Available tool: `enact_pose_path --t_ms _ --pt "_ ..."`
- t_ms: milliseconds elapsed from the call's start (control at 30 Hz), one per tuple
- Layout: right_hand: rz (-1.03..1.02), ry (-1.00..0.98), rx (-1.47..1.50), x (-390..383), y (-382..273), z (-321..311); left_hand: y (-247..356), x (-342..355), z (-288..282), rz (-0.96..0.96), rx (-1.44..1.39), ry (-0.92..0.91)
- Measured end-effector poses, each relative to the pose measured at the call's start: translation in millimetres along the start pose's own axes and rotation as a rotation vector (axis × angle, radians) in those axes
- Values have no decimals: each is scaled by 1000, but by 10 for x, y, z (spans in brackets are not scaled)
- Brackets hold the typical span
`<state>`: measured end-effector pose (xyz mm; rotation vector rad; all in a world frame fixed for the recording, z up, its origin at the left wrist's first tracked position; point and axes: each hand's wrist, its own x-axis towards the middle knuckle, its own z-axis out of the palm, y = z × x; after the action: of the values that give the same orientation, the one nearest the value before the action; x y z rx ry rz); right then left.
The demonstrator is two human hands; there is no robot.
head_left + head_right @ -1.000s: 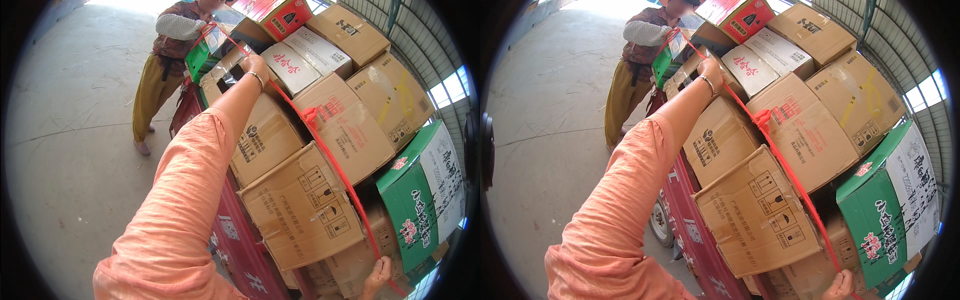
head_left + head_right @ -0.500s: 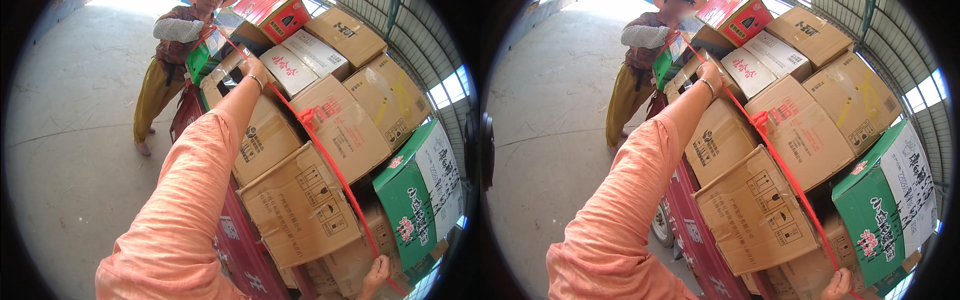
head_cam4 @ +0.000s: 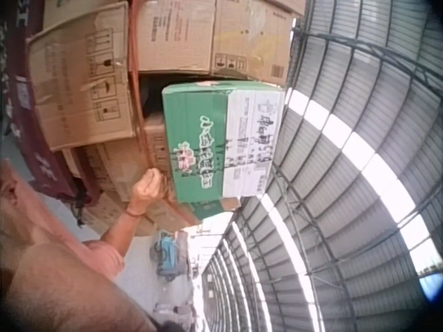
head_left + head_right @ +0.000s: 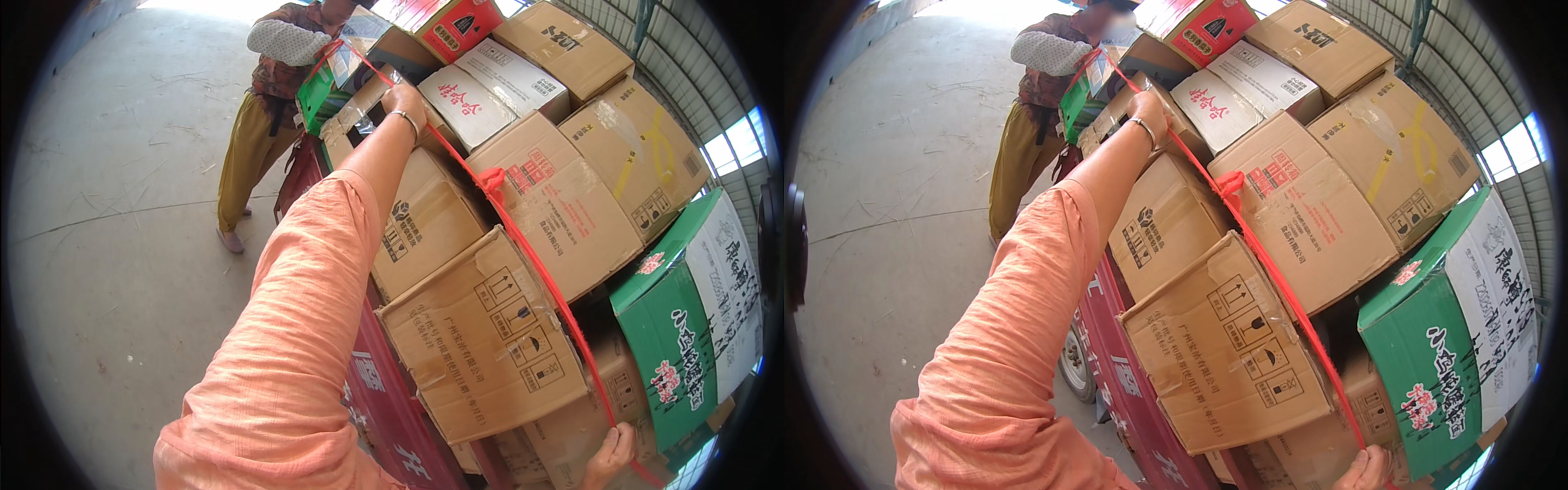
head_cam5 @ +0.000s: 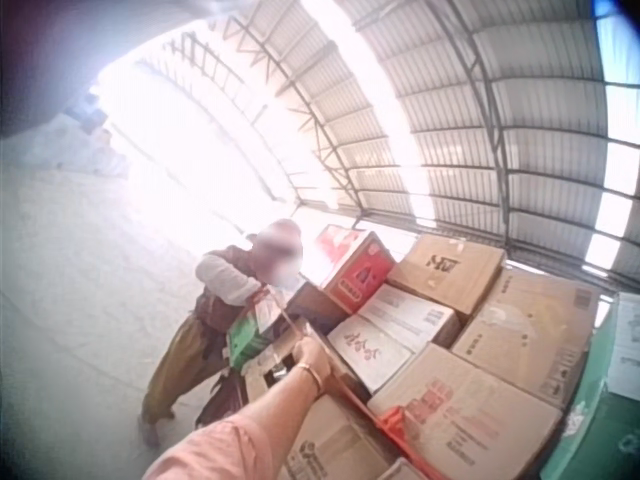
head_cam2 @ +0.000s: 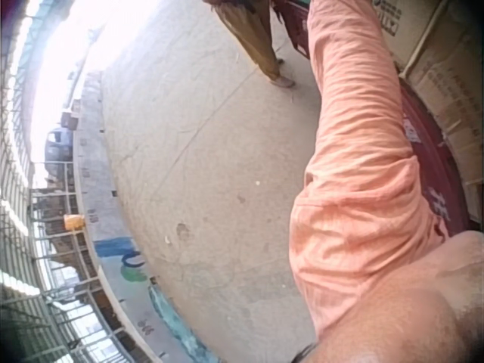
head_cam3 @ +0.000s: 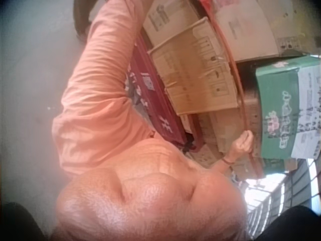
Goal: The person secures a stack of cardboard boxes on a small red flatbed truck using a red strap and a length of white string, working with other people to pull the strap tight and tie it to the truck frame.
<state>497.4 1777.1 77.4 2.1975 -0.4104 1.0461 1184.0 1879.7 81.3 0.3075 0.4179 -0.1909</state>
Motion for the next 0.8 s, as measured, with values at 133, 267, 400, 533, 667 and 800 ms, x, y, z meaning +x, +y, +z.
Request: enact_pose_path --t_ms 133,267,400,533,667,800 --pt "-34 20 -27 36 -35 20 -84 -167 -12 10 -56 -16" --pt "-78 82 -16 82 -72 32 -16 422 203 49 -144 55" --pt "-54 63 -65 58 -125 61 -180 622 145 198 173 -114" --pt "-54 103 -123 91 -177 105 -209 782 127 472 532 -165" --pt "-70 143 -136 105 -203 157 -208 989 132 696 809 -137" --pt "-58 176 -92 129 -210 169 -103 1076 139 871 952 -115"
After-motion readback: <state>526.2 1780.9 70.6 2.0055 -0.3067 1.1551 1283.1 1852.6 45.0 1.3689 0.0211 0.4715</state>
